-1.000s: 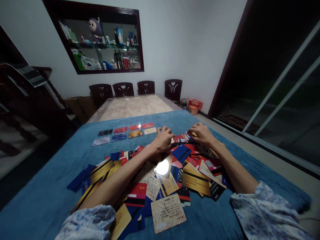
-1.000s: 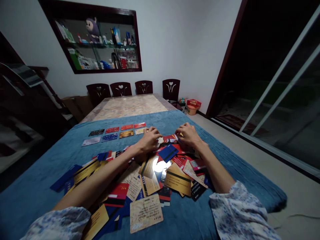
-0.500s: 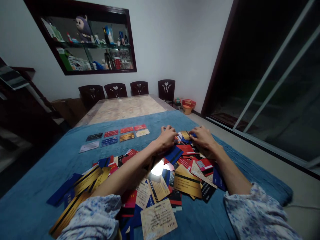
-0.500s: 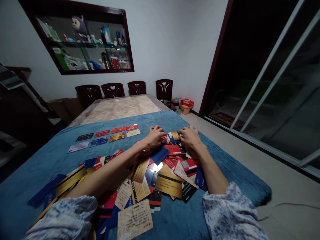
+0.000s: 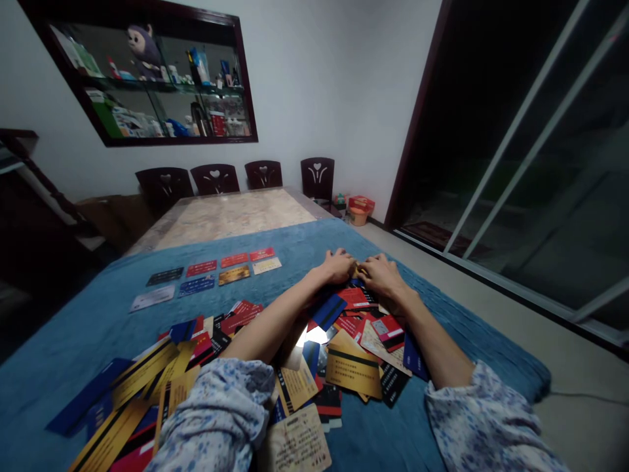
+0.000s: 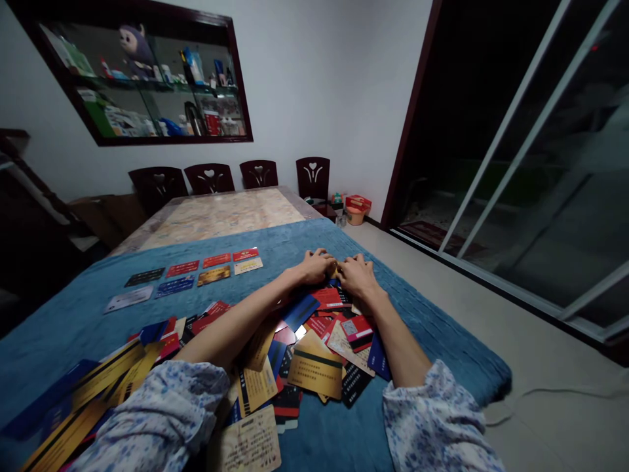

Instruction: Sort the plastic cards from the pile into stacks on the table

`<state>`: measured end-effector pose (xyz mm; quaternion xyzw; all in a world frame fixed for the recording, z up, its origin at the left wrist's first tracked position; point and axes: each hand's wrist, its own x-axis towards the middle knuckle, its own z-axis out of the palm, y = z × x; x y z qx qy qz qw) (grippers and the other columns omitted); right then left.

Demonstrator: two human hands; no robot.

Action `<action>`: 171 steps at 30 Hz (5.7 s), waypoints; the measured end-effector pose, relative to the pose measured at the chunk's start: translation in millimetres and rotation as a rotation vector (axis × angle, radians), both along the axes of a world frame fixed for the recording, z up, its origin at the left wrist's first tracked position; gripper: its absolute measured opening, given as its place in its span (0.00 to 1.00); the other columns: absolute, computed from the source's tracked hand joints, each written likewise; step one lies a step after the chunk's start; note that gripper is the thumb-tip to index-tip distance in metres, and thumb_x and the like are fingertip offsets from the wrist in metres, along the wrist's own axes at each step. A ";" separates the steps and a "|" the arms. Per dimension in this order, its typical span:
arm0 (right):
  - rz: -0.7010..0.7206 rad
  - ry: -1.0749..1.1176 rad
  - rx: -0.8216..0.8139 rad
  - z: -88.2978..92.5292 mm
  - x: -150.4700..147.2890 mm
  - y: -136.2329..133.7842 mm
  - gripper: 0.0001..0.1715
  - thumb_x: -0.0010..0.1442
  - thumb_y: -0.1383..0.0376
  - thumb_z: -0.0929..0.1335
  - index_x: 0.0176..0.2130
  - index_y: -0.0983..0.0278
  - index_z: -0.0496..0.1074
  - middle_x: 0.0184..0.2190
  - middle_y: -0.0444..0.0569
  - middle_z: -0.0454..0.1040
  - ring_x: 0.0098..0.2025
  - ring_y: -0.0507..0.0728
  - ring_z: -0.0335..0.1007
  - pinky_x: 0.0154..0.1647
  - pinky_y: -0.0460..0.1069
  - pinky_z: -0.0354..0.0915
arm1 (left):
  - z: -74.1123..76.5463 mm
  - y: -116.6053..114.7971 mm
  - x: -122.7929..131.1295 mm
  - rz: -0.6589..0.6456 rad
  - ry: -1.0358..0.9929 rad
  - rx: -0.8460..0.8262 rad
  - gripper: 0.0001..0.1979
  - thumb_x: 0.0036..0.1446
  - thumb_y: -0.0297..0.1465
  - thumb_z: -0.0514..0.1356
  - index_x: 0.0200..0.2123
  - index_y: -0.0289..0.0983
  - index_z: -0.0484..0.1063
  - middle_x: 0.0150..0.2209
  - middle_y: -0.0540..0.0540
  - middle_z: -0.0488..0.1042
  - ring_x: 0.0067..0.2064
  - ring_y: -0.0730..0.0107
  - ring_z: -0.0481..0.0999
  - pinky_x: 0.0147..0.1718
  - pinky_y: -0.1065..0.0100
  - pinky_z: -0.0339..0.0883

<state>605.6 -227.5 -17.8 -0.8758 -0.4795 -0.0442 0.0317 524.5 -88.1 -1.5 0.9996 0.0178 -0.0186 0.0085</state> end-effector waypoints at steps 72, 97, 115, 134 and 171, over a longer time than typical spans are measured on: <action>0.175 -0.005 0.433 -7.8 -18.7 22.8 0.19 0.67 0.67 0.61 0.48 0.63 0.78 0.43 0.56 0.78 0.49 0.61 0.65 0.48 0.53 0.59 | 11.9 46.2 -60.2 0.109 -0.243 -0.300 0.18 0.59 0.29 0.55 0.46 0.41 0.82 0.43 0.46 0.83 0.47 0.62 0.78 0.56 0.59 0.64; 0.154 0.005 0.337 -14.3 -17.2 23.1 0.28 0.62 0.70 0.63 0.60 0.60 0.68 0.46 0.53 0.80 0.46 0.61 0.68 0.48 0.52 0.59 | -1.0 38.4 -72.0 0.178 -0.291 -0.103 0.25 0.54 0.24 0.57 0.56 0.41 0.67 0.49 0.43 0.76 0.49 0.57 0.73 0.48 0.60 0.66; 0.196 -0.093 0.250 -12.1 -21.1 28.4 0.30 0.64 0.65 0.64 0.64 0.62 0.64 0.52 0.58 0.75 0.52 0.65 0.64 0.47 0.56 0.56 | -2.0 38.5 -84.3 0.206 -0.258 -0.098 0.27 0.55 0.27 0.59 0.58 0.41 0.61 0.51 0.39 0.68 0.53 0.51 0.69 0.51 0.54 0.62; 0.333 -0.085 0.232 -3.0 -24.7 38.0 0.29 0.62 0.57 0.67 0.61 0.60 0.69 0.52 0.60 0.70 0.51 0.67 0.60 0.42 0.54 0.59 | 3.6 47.9 -113.2 0.228 -0.253 -0.085 0.18 0.58 0.32 0.58 0.53 0.38 0.66 0.51 0.38 0.68 0.53 0.51 0.67 0.49 0.53 0.63; 0.508 0.010 0.017 32.8 -82.8 102.1 0.22 0.60 0.52 0.69 0.52 0.58 0.75 0.55 0.57 0.70 0.55 0.67 0.58 0.48 0.58 0.61 | 9.2 94.0 -186.1 0.394 -0.190 -0.051 0.18 0.54 0.31 0.62 0.50 0.39 0.71 0.55 0.39 0.69 0.59 0.48 0.62 0.57 0.44 0.55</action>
